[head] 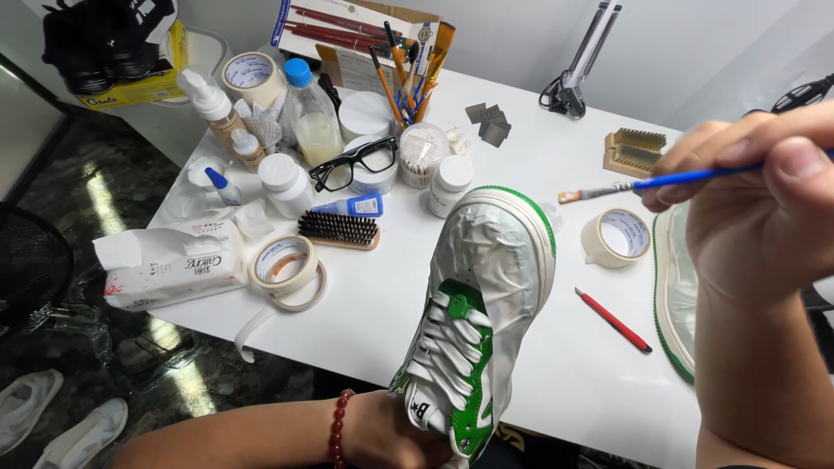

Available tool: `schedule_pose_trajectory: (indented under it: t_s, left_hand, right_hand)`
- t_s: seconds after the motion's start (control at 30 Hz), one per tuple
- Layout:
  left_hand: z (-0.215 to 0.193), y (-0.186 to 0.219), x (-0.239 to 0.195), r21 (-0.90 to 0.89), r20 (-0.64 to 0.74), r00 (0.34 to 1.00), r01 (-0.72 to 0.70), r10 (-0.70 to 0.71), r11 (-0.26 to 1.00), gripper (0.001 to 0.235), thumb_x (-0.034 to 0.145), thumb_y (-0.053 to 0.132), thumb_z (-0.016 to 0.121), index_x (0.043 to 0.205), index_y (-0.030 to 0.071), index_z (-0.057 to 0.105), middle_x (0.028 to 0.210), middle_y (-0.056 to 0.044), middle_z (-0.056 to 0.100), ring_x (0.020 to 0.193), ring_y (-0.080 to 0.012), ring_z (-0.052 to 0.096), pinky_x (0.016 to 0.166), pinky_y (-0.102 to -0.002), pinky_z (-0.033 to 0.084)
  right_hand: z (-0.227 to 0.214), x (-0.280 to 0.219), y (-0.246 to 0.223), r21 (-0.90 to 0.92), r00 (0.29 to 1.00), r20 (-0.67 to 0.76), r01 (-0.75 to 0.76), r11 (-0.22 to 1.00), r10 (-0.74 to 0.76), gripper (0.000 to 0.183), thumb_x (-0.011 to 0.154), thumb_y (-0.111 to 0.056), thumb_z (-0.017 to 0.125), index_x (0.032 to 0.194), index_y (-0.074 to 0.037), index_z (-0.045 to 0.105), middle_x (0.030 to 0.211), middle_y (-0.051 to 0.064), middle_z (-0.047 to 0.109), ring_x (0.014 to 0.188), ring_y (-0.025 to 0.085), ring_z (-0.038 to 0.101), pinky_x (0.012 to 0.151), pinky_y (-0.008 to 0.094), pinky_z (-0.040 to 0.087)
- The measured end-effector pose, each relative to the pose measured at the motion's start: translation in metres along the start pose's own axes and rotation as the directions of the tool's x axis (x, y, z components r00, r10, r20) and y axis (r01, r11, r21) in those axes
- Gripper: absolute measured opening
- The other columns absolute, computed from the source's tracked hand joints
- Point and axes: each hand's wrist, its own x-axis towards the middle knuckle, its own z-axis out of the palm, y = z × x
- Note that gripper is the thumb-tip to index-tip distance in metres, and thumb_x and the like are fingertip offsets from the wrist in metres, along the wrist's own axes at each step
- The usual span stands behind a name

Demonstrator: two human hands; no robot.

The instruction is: The person holds a green and white sneaker with masking wrap on the upper and paints the edge of the white midsole with a small paintbrush, rotating the shoe to reach different sections. They dip the brush into a small container of white paint and continue painting around the sole edge, working on one shoe then the other.

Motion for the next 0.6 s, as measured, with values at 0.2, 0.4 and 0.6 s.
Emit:
schedule_pose_trajectory:
  t_s: [0.2,0.4,0.6]
  left_hand:
    - [0.007,0.001,-0.009,0.065,0.012,1.0,-0.005,0.005,0.998,0.02,0.093,0.006,0.062,0.11,-0.003,0.069,0.112,-0.016,0.07,0.105,-0.0314,0.071,0.096,-0.041,0.059]
    - [0.009,0.007,0.0,0.112,-0.018,1.0,0.009,-0.007,0.994,0.021,0.097,0.001,0.059,0.116,-0.004,0.066,0.116,-0.016,0.069,0.105,-0.0292,0.073,0.093,-0.039,0.062]
    - [0.001,0.002,0.009,-0.11,-0.001,1.0,-0.009,0.009,0.994,0.022,0.099,0.001,0.056,0.118,-0.006,0.064,0.118,-0.019,0.068,0.111,-0.0333,0.072,0.098,-0.044,0.06]
  right_hand:
    - [-0.008,-0.016,-0.017,-0.059,0.999,-0.005,-0.053,0.997,0.053,0.021,0.1,-0.017,0.034,0.098,0.002,0.043,0.067,0.022,0.058,0.049,0.028,0.053,0.056,0.041,0.051]
    - [-0.034,-0.017,-0.003,-0.005,0.995,-0.085,-0.059,0.998,0.058,0.027,0.108,-0.014,0.036,0.088,0.003,0.044,0.074,0.021,0.042,0.048,0.03,0.045,0.053,0.043,0.045]
    - [-0.04,-0.006,-0.014,0.093,0.982,-0.147,-0.104,0.99,0.117,0.027,0.11,-0.016,0.037,0.09,0.003,0.041,0.06,0.023,0.047,0.046,0.026,0.041,0.052,0.04,0.041]
